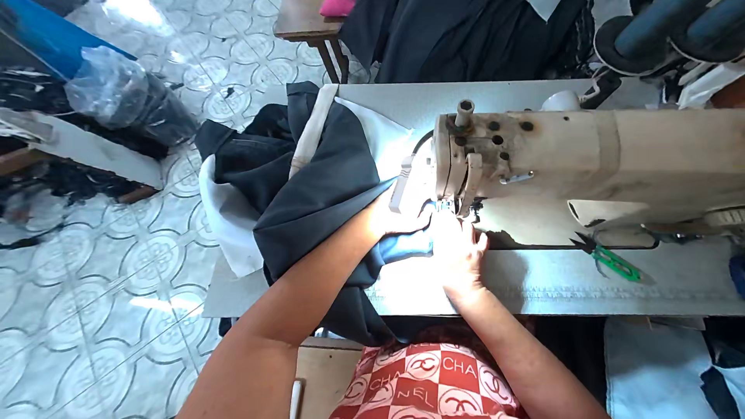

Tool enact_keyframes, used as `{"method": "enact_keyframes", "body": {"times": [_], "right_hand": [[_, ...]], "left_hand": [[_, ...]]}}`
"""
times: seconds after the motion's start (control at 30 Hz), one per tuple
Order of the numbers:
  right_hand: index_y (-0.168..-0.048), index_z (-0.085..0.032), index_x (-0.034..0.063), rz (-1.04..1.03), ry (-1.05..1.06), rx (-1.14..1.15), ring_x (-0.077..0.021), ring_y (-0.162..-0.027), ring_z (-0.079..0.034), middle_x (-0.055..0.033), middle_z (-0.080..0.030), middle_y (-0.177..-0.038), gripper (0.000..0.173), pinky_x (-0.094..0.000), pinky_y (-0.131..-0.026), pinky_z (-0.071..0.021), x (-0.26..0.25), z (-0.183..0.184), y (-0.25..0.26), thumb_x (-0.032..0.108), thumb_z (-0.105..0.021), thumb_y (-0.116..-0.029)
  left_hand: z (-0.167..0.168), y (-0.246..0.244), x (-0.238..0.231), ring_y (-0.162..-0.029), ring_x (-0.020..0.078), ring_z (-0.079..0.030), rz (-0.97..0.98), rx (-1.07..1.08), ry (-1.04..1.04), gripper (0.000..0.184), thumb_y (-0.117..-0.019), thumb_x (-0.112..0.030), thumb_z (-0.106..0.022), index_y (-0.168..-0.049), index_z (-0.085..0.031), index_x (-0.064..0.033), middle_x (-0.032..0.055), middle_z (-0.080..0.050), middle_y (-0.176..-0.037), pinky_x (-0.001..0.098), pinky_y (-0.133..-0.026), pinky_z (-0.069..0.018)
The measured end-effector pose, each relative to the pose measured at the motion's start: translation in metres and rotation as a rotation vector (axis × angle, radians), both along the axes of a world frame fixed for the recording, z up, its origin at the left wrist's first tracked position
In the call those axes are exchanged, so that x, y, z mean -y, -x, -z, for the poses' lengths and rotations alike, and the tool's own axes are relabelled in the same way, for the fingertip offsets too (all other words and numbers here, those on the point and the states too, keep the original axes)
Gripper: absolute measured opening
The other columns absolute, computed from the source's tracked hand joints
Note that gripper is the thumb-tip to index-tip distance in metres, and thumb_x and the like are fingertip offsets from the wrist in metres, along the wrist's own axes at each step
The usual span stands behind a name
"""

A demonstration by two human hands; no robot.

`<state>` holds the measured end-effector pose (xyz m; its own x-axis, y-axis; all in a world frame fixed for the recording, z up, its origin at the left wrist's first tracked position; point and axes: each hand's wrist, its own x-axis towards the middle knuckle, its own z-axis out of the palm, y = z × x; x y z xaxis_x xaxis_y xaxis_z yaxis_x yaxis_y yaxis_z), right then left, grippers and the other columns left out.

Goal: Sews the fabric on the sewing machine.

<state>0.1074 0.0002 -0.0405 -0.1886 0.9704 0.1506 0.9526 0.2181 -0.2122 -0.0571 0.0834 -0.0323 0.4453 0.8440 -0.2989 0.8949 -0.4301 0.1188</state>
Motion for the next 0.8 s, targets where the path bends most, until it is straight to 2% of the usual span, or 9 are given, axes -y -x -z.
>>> {"method": "enact_keyframes", "body": {"times": [0.17,0.27,0.37,0.47,0.53,0.57,0.63,0.7,0.8], "right_hand": [[-0.128,-0.072,0.0144,0.001,-0.02,0.007,-0.0387,-0.12,-0.063,-0.016,-0.069,-0.128,0.038,-0.0642,-0.093,-0.046,-0.001,0.0,0.0,0.013,-0.066,-0.0907],[-0.129,-0.072,0.0159,-0.003,-0.019,0.008,-0.0385,-0.12,-0.063,-0.0147,-0.069,-0.129,0.038,-0.0631,-0.092,-0.0465,-0.004,0.003,-0.001,0.016,-0.064,-0.0925],[-0.127,-0.073,0.0143,-0.002,-0.035,-0.042,-0.039,-0.117,-0.064,-0.0164,-0.07,-0.125,0.035,-0.0625,-0.091,-0.0464,-0.008,0.003,-0.003,0.014,-0.063,-0.0938],[-0.12,-0.076,0.0123,-0.008,-0.132,-0.17,-0.0384,-0.113,-0.067,-0.0152,-0.072,-0.122,0.03,-0.0621,-0.086,-0.0493,-0.008,0.008,-0.009,0.018,-0.067,-0.0924],[-0.117,-0.077,0.0148,-0.025,-0.139,-0.223,-0.0355,-0.113,-0.067,-0.0115,-0.073,-0.122,0.027,-0.0591,-0.086,-0.0512,-0.01,0.009,-0.015,0.022,-0.066,-0.0931],[-0.119,-0.077,0.0158,-0.026,-0.11,-0.261,-0.0323,-0.114,-0.066,-0.0087,-0.073,-0.122,0.028,-0.0565,-0.09,-0.0511,-0.01,0.008,-0.019,0.025,-0.063,-0.0963],[-0.111,-0.078,0.0112,-0.052,-0.141,-0.408,-0.0287,-0.108,-0.07,-0.0088,-0.075,-0.111,0.024,-0.0518,-0.09,-0.0546,-0.008,0.01,-0.032,0.02,-0.061,-0.0973],[-0.108,-0.078,0.0061,-0.068,-0.142,-0.458,-0.0288,-0.105,-0.07,-0.0117,-0.074,-0.108,0.025,-0.049,-0.09,-0.0569,0.001,0.01,-0.048,0.014,-0.06,-0.0929],[-0.1,-0.079,0.0061,-0.075,-0.127,-0.404,-0.0306,-0.106,-0.069,-0.0124,-0.074,-0.106,0.02,-0.0481,-0.091,-0.0553,0.014,0.009,-0.058,0.003,-0.061,-0.091]], "left_hand": [[0.006,0.003,-0.004,-0.12,0.0415,-0.061,0.011,0.025,0.008,0.058,-0.1007,-0.05,-0.046,-0.122,-0.069,-0.0011,0.0239,-0.068,-0.12,0.0622,-0.104,-0.0405],[0.0,-0.002,0.0,-0.122,0.036,-0.062,-0.004,0.146,-0.083,0.048,-0.1002,-0.042,-0.053,-0.124,-0.07,-0.004,0.0205,-0.068,-0.124,0.0558,-0.106,-0.0437],[-0.01,-0.005,-0.001,-0.122,0.0399,-0.061,0.025,0.183,-0.102,0.045,-0.0991,-0.038,-0.052,-0.12,-0.071,-0.0024,0.0228,-0.068,-0.123,0.06,-0.105,-0.0416],[-0.001,-0.001,0.004,-0.131,0.0338,-0.057,0.064,0.225,-0.303,0.042,-0.1021,-0.041,-0.053,-0.126,-0.07,-0.0114,0.0161,-0.065,-0.133,0.0574,-0.112,-0.0389],[-0.005,-0.001,0.018,-0.137,0.0312,-0.052,0.081,0.269,-0.42,0.035,-0.1035,-0.033,-0.054,-0.129,-0.069,-0.0135,0.014,-0.061,-0.14,0.0567,-0.117,-0.0347],[-0.012,-0.003,0.032,-0.135,0.0259,-0.054,0.057,0.276,-0.416,0.032,-0.1057,-0.031,-0.052,-0.127,-0.068,-0.0136,0.0105,-0.062,-0.138,0.0507,-0.116,-0.0391],[-0.017,-0.008,0.061,-0.111,0.0264,-0.069,0.102,0.329,-0.513,0.032,-0.1025,-0.036,-0.055,-0.107,-0.074,-0.0112,0.009,-0.072,-0.116,0.0508,-0.095,-0.0547],[-0.008,-0.013,0.09,-0.106,0.0275,-0.07,0.038,0.371,-0.499,0.032,-0.101,-0.036,-0.059,-0.105,-0.074,-0.0087,0.0097,-0.073,-0.11,0.0483,-0.094,-0.0553],[0.014,-0.013,0.103,-0.099,0.025,-0.072,-0.159,0.553,-0.544,0.017,-0.0974,-0.018,-0.064,-0.098,-0.076,-0.0073,0.0097,-0.075,-0.098,0.0408,-0.091,-0.0582]]}}
